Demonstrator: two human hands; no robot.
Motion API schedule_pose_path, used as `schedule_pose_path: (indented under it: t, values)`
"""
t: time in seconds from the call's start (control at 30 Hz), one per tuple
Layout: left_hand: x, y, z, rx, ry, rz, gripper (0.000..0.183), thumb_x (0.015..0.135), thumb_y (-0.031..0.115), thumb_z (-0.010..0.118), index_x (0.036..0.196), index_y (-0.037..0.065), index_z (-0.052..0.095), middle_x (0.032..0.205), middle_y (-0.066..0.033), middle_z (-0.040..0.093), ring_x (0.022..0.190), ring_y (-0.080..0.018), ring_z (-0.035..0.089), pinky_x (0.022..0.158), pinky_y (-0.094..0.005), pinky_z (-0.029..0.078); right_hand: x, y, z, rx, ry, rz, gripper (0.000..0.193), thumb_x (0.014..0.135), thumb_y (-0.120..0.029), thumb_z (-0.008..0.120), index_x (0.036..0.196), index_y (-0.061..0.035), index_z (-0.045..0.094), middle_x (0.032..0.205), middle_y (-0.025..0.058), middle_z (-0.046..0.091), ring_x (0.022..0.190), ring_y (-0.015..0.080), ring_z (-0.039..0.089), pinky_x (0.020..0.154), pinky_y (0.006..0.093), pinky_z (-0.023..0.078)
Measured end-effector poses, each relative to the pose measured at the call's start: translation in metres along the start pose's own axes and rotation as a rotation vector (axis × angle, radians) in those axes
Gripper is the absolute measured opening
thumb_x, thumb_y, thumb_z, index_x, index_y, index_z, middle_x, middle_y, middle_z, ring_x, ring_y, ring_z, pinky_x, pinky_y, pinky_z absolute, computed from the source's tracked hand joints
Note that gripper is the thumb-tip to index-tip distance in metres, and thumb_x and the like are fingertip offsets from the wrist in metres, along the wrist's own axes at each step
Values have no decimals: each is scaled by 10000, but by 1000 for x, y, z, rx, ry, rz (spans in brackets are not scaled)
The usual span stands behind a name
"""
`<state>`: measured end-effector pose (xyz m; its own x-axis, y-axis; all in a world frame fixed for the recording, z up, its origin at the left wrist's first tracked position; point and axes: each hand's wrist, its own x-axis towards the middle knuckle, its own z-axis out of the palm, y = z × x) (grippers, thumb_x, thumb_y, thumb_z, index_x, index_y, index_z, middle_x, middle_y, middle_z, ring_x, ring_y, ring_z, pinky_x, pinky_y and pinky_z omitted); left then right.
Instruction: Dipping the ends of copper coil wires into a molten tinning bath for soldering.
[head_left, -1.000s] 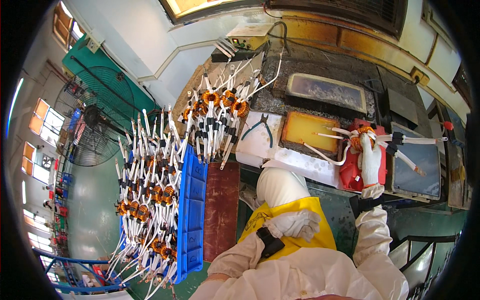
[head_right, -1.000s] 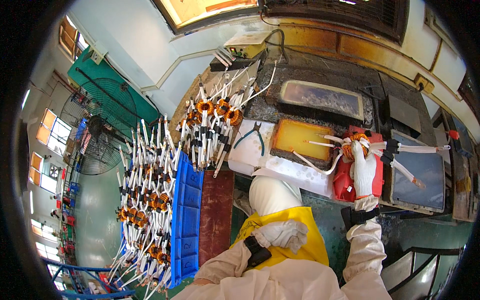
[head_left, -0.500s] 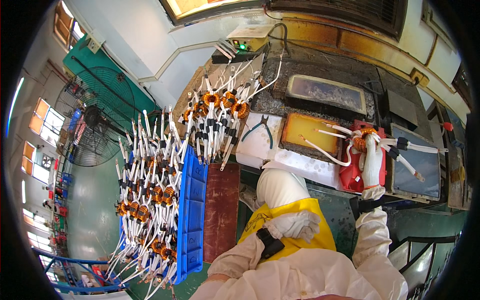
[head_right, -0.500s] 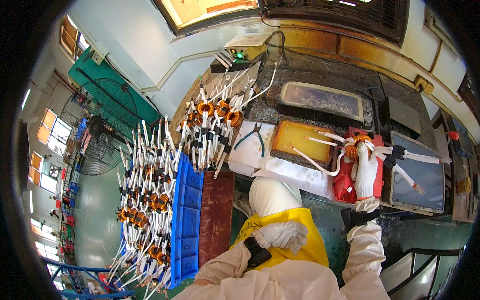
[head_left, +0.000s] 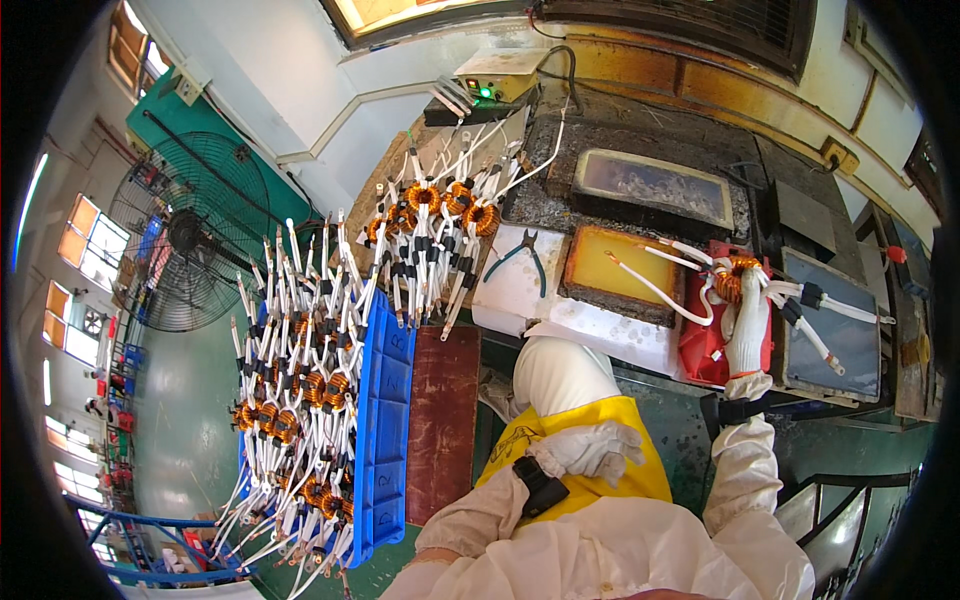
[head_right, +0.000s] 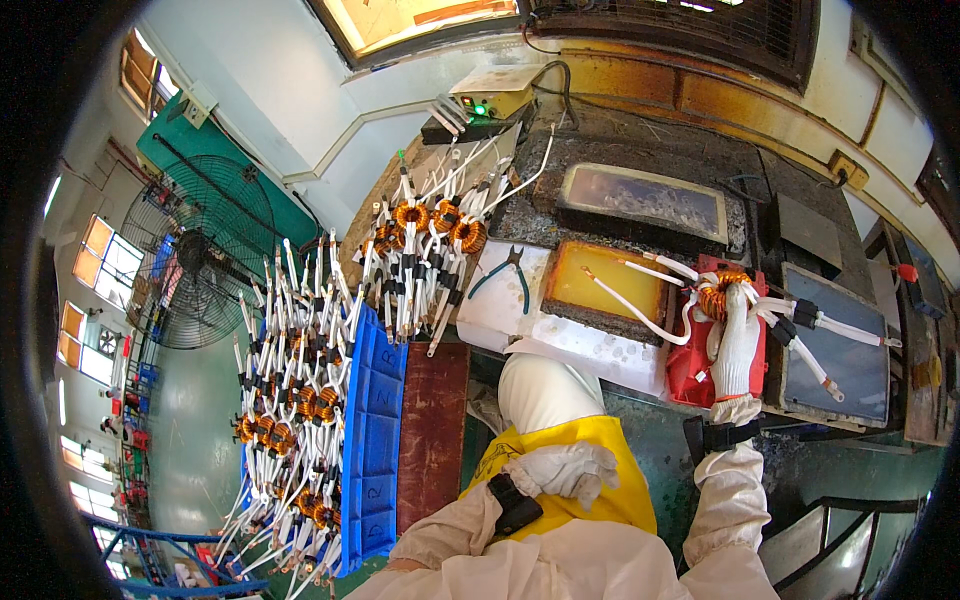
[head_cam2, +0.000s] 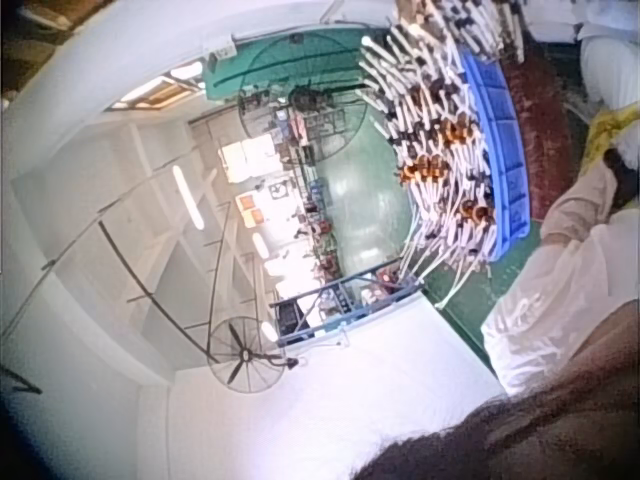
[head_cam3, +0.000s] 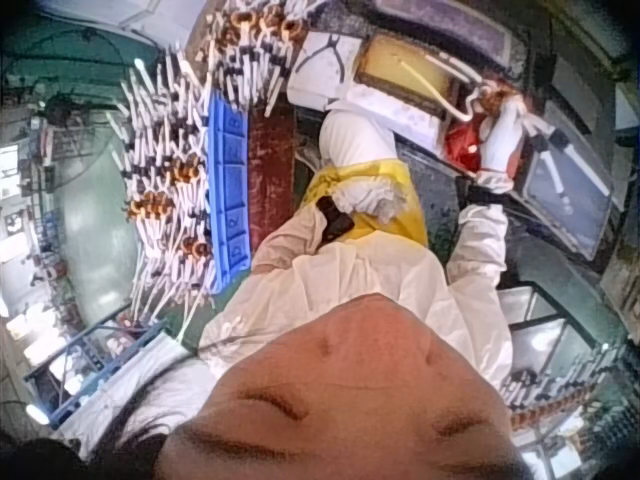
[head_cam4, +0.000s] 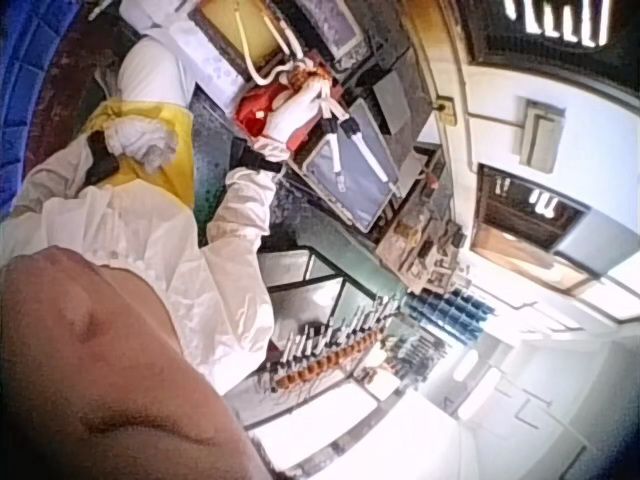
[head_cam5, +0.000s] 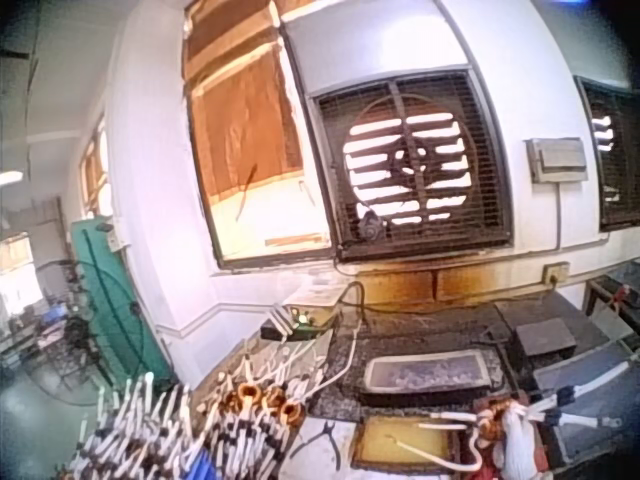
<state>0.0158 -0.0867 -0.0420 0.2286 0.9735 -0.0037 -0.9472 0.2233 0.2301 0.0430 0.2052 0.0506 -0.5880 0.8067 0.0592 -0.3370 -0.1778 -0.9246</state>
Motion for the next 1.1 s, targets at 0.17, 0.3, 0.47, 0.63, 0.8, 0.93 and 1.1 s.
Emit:
schedule_pose_path:
  t: [0.17,0.3,0.47,0.63,0.8,0.93,1.1]
  values:
    - [1,-3,-3,-42,-60,-10,417,939,360,357,1216,57,430,1047,-156,572,744,-243,628,672,-319,530,3,4,-1,-2,79,-38,346,880,-316,529,1057,-20,503,875,87,610,550,66,500,458,170,372]
    - [-1,0,0,2,18,-10,446,939,394,336,1206,52,436,1000,-145,583,736,-249,627,675,-340,526,-11,-15,13,-109,78,50,357,866,-342,546,1035,-29,522,793,41,609,404,11,378,351,147,257]
    - [-2,-3,6,32,89,-4,514,928,484,275,1040,53,533,910,-110,610,714,-236,626,656,-349,522,4,4,-3,-101,103,7,356,883,-343,515,1047,-27,513,843,63,591,563,85,486,471,210,371]
    - [0,-3,4,4,69,51,580,920,521,220,1009,41,534,947,-129,609,714,-250,625,681,-375,521,9,13,-3,-20,152,-96,341,865,-340,553,1044,-53,513,783,24,564,474,39,416,399,177,296]
    - [2,-4,-7,-7,-39,15,493,939,446,269,1049,38,524,995,-150,597,753,-272,628,698,-386,521,12,17,-9,-21,174,-68,315,866,-338,551,1030,-70,520,732,0,538,436,21,365,384,184,275]
    - [-1,-5,-6,-68,-13,8,414,952,376,293,1077,48,513,1015,-150,591,792,-284,630,695,-374,522,2,4,-1,-68,148,17,308,866,-336,550,1029,-76,523,731,-11,538,421,8,350,372,182,266]
    - [2,-2,0,-68,-27,-11,411,944,394,320,1099,59,501,1012,-137,589,814,-266,621,719,-396,518,10,15,-3,-28,191,-100,292,866,-337,547,1013,-85,529,710,-23,539,384,9,333,339,175,239]
